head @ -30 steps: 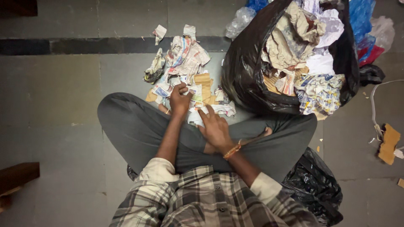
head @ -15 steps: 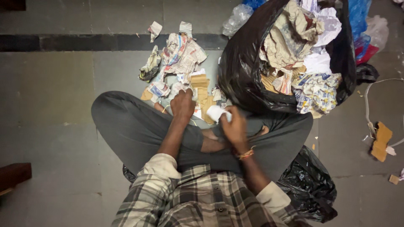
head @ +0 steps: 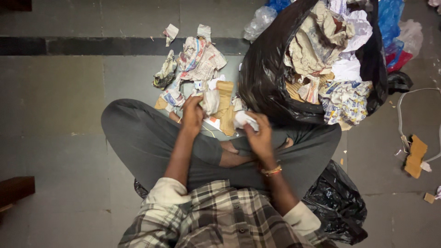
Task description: The person sits on the floor and sorts through a pile of crumpled paper and cardboard pieces, placing them into a black plastic bag. The person handles the materials by hand, picking up items from the floor and transferring them into the bag.
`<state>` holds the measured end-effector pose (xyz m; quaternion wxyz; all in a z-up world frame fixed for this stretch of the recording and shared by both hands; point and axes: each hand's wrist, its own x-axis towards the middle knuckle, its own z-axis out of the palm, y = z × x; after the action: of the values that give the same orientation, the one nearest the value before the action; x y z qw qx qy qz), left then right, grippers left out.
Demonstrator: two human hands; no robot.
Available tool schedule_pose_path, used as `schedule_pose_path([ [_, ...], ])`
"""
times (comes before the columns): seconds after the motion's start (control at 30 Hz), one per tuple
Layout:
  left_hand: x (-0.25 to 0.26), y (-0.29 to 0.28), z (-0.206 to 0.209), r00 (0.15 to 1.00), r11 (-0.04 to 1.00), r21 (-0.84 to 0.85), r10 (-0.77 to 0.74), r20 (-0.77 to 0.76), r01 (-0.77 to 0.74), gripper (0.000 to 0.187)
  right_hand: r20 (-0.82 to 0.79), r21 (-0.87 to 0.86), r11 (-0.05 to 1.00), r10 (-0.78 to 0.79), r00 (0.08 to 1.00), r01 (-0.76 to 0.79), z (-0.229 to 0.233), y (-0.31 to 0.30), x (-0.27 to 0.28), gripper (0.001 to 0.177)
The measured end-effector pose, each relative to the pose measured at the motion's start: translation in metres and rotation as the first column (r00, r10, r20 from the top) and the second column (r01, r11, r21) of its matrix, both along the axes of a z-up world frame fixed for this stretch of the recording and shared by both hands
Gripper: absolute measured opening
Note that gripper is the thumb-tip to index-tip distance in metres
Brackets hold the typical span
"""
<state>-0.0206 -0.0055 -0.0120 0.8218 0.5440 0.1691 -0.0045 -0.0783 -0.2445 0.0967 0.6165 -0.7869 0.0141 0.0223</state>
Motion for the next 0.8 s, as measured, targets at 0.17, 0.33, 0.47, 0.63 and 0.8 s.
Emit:
schedule_pose_path([
  [0.17,-0.013,-0.005,0.013,0.995,0.756,-0.653,-0.090,-0.037,0.044,0.012,0.204,-0.130,0.991,0.046,0.978,-0.019,0.020,0.056,0.004,0.062],
  [0.33,-0.025,-0.015,0.042,0.946,0.801,-0.535,-0.323,-0.012,0.267,0.029,0.203,-0.224,0.963,-0.103,0.974,0.149,0.013,0.079,0.003,0.033],
  [0.47,-0.016,-0.009,0.058,0.963,0.843,-0.480,-0.270,0.013,0.243,0.047,0.254,-0.151,0.964,-0.179,0.950,0.221,0.024,0.072,0.003,0.019],
  [0.63,-0.006,-0.015,0.056,0.991,0.982,-0.179,-0.081,-0.108,0.061,0.045,0.509,-0.187,0.930,-0.183,0.841,0.316,0.076,0.025,-0.013,0.031],
  [0.8,-0.013,-0.027,0.044,0.996,0.996,-0.047,-0.082,-0.033,0.080,0.040,0.875,-0.222,0.566,-0.243,0.418,0.794,0.128,-0.043,0.002,0.036],
])
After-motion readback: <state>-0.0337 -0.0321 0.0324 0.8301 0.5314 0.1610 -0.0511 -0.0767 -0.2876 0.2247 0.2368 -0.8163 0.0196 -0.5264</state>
